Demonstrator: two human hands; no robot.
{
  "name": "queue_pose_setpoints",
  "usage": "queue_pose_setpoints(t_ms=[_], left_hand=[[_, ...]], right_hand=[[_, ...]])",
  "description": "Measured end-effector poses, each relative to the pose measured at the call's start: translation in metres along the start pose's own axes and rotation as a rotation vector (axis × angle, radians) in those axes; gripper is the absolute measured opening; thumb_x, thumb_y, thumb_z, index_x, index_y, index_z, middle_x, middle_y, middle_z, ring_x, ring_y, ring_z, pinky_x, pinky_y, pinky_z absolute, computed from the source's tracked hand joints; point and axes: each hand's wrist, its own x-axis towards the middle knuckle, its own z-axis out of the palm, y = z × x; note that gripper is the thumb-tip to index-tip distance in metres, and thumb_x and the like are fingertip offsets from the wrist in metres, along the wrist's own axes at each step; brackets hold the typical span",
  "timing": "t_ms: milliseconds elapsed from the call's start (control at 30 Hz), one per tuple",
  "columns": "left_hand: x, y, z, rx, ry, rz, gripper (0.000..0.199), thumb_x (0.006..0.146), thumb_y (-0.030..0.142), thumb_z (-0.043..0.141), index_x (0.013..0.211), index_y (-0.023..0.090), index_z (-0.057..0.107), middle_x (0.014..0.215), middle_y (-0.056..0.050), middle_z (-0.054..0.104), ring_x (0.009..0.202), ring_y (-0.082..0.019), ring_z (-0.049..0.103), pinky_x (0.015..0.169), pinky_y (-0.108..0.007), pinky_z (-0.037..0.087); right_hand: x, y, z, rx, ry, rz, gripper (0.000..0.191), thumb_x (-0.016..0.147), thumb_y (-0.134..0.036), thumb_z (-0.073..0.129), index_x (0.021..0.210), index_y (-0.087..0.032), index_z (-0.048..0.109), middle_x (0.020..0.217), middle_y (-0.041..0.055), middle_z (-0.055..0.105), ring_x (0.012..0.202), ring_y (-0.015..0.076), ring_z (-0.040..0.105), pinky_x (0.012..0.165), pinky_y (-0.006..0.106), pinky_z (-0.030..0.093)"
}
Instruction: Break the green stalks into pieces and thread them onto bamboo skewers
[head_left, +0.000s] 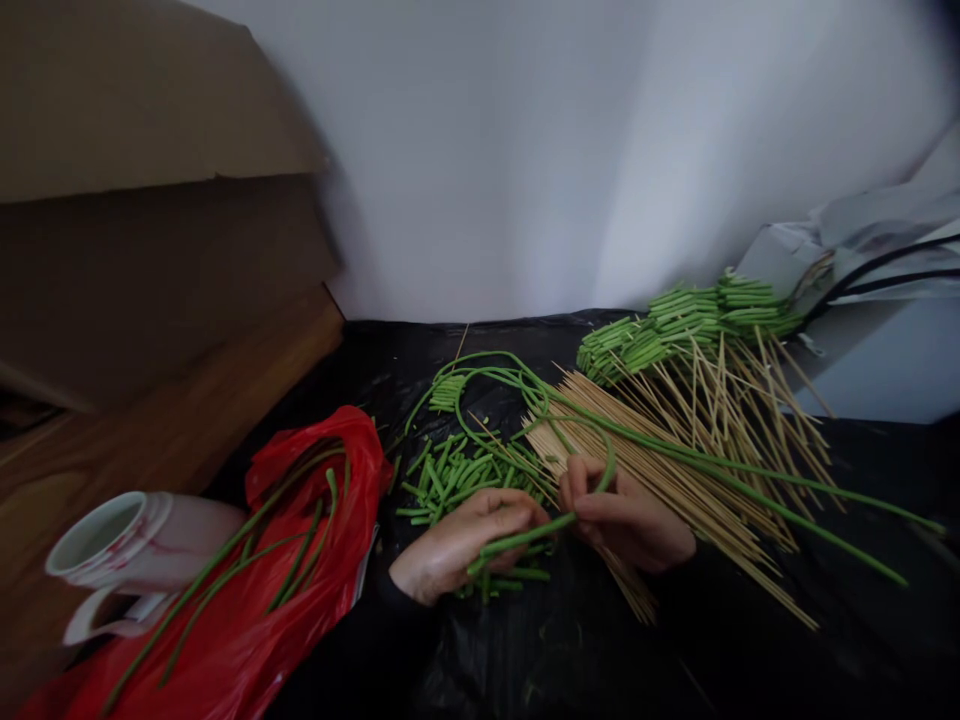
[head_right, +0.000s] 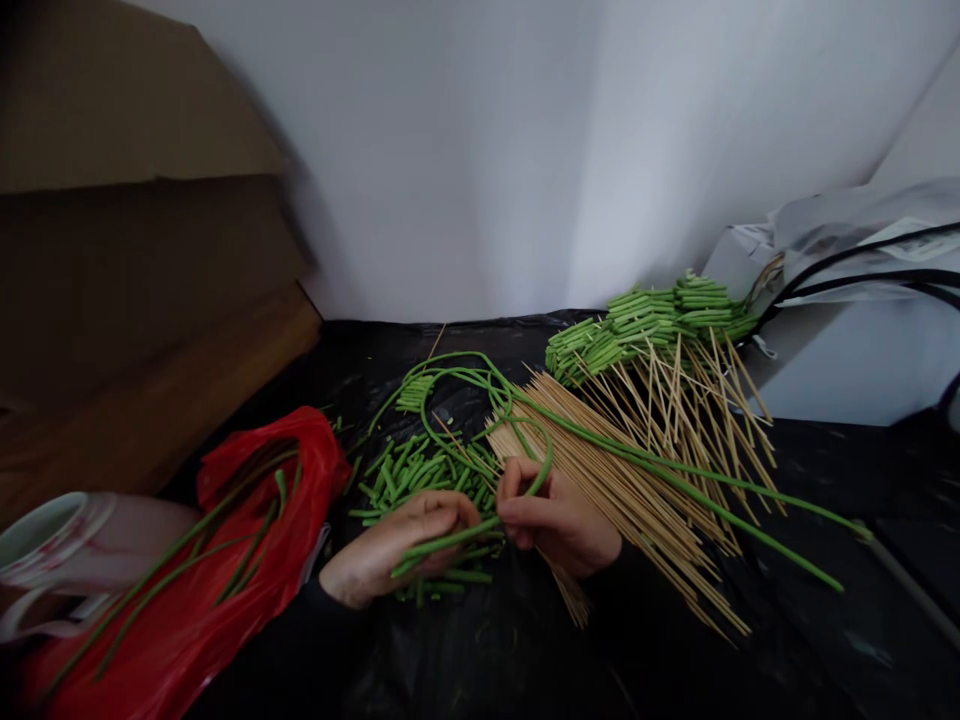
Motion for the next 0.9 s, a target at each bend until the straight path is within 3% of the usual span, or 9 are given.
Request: queue_pose_setpoints(t_ms=[133, 367, 500, 600, 700, 800, 900], left_hand=[[-0.006, 0.003, 0.0, 0.21, -0.112, -0.109, 0.023, 0.071, 0.036, 0.078, 0.079, 0.016, 0.068, 0.072, 0.0, 0.065, 0.048, -0.006, 0.039, 0.045, -0.021, 0.025], [-0.015, 0.014, -0.005, 0.364, -0.335, -0.176, 0.016, 0.071, 0.033, 0.076, 0.077, 0.019, 0.072, 0.072, 0.0, 0.065, 0.054, -0.009, 0.046, 0.05, -0.023, 0.031], [-0.012, 0.009, -0.006, 0.252, -0.184, -0.139, 0.017, 0.067, 0.029, 0.077, 0.074, 0.017, 0.067, 0.067, 0.0, 0.064, 0.051, -0.008, 0.045, 0.048, -0.021, 0.03], [-0.004, 0.001, -0.008, 0.032, -0.03, -0.025, 0.026, 0.065, 0.034, 0.079, 0.073, 0.017, 0.061, 0.058, 0.003, 0.056, 0.045, -0.006, 0.04, 0.043, -0.019, 0.025], [0.004, -0.004, -0.007, -0.029, 0.055, 0.034, 0.031, 0.066, 0.038, 0.081, 0.074, 0.016, 0.059, 0.055, 0.005, 0.05, 0.044, -0.005, 0.038, 0.041, -0.019, 0.023], [0.008, -0.005, -0.004, 0.041, 0.122, 0.006, 0.031, 0.068, 0.038, 0.08, 0.074, 0.016, 0.059, 0.056, 0.005, 0.052, 0.044, -0.005, 0.039, 0.042, -0.018, 0.024], [0.008, -0.006, -0.003, 0.076, 0.154, -0.013, 0.031, 0.065, 0.037, 0.081, 0.072, 0.016, 0.06, 0.056, 0.005, 0.053, 0.044, -0.005, 0.039, 0.042, -0.018, 0.024]], right_hand=[[0.002, 0.0, 0.003, -0.038, 0.03, 0.025, 0.027, 0.074, -0.029, 0.079, 0.07, -0.017, 0.056, 0.069, -0.0031, 0.056, 0.051, 0.0059, 0.045, 0.048, 0.021, 0.032], [0.001, -0.03, -0.025, 0.173, 0.408, -0.213, 0.018, 0.08, -0.03, 0.071, 0.095, -0.023, 0.064, 0.061, -0.0071, 0.038, 0.047, 0.0072, 0.018, 0.041, 0.022, 0.024], [-0.013, -0.054, -0.036, 0.062, 0.398, -0.403, 0.017, 0.082, -0.035, 0.069, 0.1, -0.034, 0.067, 0.061, -0.0037, 0.038, 0.05, 0.0123, 0.022, 0.044, 0.027, 0.024], [-0.017, -0.057, -0.038, 0.002, 0.405, -0.456, 0.016, 0.082, -0.039, 0.07, 0.098, -0.038, 0.069, 0.076, -0.0002, 0.054, 0.054, 0.0128, 0.032, 0.045, 0.028, 0.027], [-0.01, -0.043, -0.034, -0.042, 0.417, -0.31, 0.026, 0.082, -0.043, 0.07, 0.106, -0.032, 0.07, 0.1, 0.0029, 0.062, 0.066, 0.0128, 0.047, 0.049, 0.026, 0.037], [0.001, -0.022, -0.024, -0.036, 0.323, -0.121, 0.033, 0.073, -0.032, 0.081, 0.104, -0.025, 0.071, 0.1, 0.0022, 0.065, 0.064, 0.0079, 0.05, 0.054, 0.022, 0.043], [0.007, -0.013, -0.018, -0.002, 0.364, -0.044, 0.04, 0.072, -0.027, 0.082, 0.109, -0.025, 0.069, 0.111, 0.0026, 0.065, 0.062, 0.0052, 0.053, 0.051, 0.018, 0.044]])
